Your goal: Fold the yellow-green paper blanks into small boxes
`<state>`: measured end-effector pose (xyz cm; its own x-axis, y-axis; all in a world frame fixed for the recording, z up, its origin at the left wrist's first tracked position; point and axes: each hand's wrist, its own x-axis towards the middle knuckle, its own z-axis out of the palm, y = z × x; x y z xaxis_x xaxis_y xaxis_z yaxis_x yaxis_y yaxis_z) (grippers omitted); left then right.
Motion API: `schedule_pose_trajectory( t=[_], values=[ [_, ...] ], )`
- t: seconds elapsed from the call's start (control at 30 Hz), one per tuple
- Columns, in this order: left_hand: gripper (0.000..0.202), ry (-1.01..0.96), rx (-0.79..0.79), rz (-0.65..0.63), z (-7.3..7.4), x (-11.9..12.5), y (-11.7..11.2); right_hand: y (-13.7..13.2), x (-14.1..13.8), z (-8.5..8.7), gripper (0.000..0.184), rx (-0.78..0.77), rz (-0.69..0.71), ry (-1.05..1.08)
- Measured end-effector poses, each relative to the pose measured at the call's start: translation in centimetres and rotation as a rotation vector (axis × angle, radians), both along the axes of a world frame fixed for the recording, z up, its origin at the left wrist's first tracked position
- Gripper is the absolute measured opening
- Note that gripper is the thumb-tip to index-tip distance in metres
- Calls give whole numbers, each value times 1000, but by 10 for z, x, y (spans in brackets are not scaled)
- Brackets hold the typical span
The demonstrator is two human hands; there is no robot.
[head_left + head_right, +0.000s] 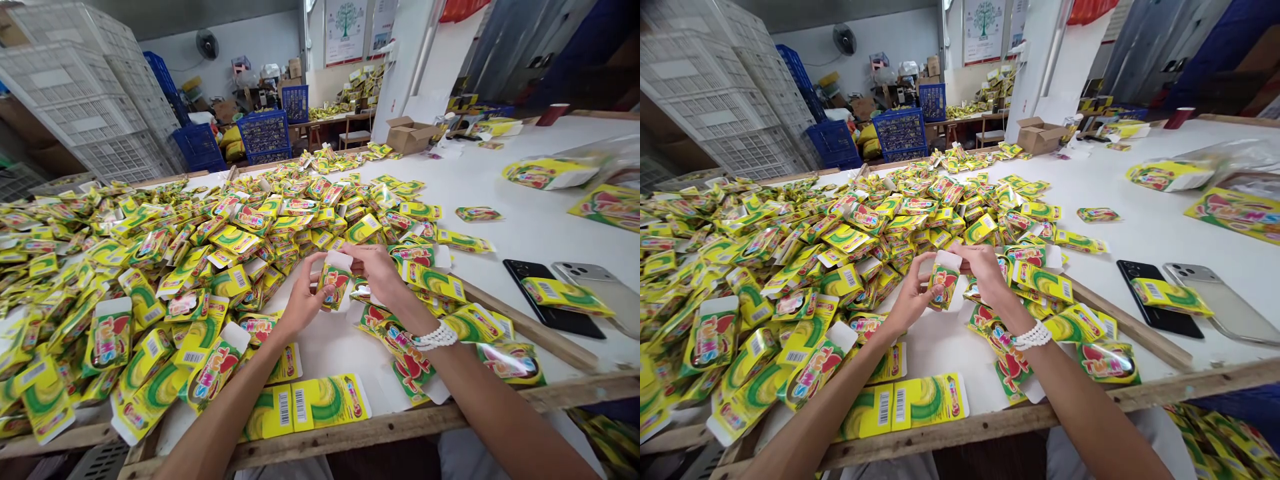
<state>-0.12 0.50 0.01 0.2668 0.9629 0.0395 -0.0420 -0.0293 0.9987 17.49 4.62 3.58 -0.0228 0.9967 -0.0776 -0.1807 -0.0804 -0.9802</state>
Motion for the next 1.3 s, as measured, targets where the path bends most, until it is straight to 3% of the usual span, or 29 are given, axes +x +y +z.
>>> schedule_pose_trajectory(
  t=[0.2, 0.4, 0.57, 0.8, 1.03, 1.3],
  values=[
    [87, -8, -42, 133, 1, -1, 2, 0, 1, -3, 38, 39, 128, -74],
    [86, -18, -56, 179, 4, 0, 2, 3, -6, -15, 29, 278, 12, -249],
    [84, -38, -72, 186, 4, 0, 1, -2, -9, -12, 23, 419, -7, -415],
    [79, 13, -71, 210, 6, -3, 2, 0, -2, -12, 27, 427, 60, -537],
    [61, 14, 10, 157, 11, -7, 2, 4, 1, -12, 27, 443, 88, -454],
    [63, 101, 34, 175, 7, -8, 2, 4, -1, -18, 25, 484, 118, -526]
  ],
)
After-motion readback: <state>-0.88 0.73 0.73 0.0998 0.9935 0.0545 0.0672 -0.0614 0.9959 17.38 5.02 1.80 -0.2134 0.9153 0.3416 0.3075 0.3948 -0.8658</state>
